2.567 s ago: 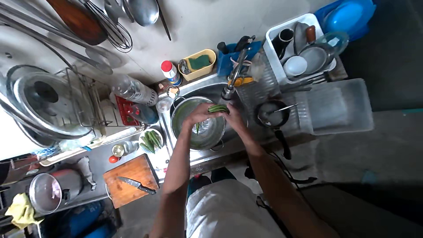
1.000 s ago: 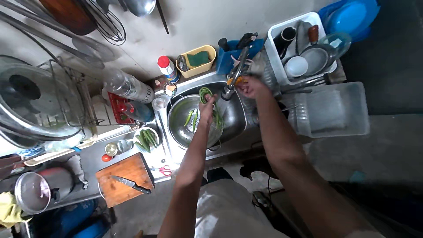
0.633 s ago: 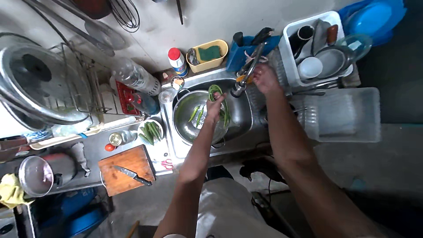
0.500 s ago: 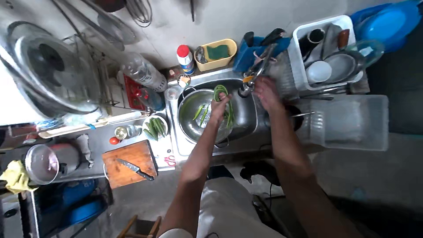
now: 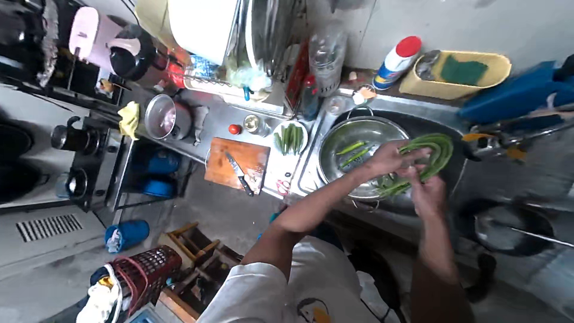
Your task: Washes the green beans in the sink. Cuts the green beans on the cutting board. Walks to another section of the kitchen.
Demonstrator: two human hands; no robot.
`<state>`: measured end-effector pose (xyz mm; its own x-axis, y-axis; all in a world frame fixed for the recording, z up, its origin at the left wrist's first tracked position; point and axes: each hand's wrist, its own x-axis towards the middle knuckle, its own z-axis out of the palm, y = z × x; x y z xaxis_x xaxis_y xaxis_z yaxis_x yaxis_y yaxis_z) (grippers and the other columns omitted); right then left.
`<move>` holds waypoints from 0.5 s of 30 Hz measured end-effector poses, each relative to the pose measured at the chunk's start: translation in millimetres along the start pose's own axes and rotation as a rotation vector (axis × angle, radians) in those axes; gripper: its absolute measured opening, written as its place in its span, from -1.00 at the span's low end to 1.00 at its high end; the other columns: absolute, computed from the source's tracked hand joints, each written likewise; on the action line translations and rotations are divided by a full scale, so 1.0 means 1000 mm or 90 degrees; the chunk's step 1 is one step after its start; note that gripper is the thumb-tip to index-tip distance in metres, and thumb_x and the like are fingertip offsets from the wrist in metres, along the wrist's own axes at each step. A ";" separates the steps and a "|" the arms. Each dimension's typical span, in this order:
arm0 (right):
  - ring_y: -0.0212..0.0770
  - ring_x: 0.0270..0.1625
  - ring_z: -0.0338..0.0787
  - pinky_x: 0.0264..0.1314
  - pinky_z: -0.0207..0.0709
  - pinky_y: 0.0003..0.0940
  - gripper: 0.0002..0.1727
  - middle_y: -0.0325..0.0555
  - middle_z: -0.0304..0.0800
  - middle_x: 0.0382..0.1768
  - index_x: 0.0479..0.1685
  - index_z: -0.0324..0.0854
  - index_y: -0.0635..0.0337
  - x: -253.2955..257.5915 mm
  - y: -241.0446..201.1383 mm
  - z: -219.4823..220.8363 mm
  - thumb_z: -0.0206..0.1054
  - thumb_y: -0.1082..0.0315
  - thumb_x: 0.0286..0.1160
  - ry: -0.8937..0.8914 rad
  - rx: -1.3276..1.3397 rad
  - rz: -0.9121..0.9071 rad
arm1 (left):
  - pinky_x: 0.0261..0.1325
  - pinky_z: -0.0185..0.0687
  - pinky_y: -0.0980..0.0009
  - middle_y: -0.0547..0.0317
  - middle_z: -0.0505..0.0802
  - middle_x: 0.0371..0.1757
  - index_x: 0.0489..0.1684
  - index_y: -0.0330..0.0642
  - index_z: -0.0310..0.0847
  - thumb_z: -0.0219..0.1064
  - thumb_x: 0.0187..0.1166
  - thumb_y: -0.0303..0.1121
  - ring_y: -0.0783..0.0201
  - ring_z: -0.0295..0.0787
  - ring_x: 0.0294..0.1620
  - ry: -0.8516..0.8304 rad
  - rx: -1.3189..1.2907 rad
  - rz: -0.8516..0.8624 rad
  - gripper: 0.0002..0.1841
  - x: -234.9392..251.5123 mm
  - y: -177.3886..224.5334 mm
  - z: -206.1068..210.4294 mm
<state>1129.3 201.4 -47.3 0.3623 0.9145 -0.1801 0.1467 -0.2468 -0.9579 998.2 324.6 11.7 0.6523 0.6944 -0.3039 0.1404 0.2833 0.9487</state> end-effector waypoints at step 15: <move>0.13 0.44 0.71 0.61 0.48 0.00 -0.38 0.35 0.70 0.36 0.50 0.54 0.40 -0.028 -0.059 0.082 0.15 0.01 0.79 0.344 -0.347 0.084 | 0.33 0.75 0.11 -0.12 0.89 0.11 0.32 -0.32 0.69 0.38 0.63 -0.47 0.09 0.86 0.13 0.005 0.226 0.226 -0.67 -0.041 -0.017 -0.079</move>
<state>1035.3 216.5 -4.1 0.7857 0.6184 -0.0172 0.4525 -0.5933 -0.6658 910.8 343.8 1.5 0.7006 0.7122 0.0440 0.1564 -0.2134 0.9644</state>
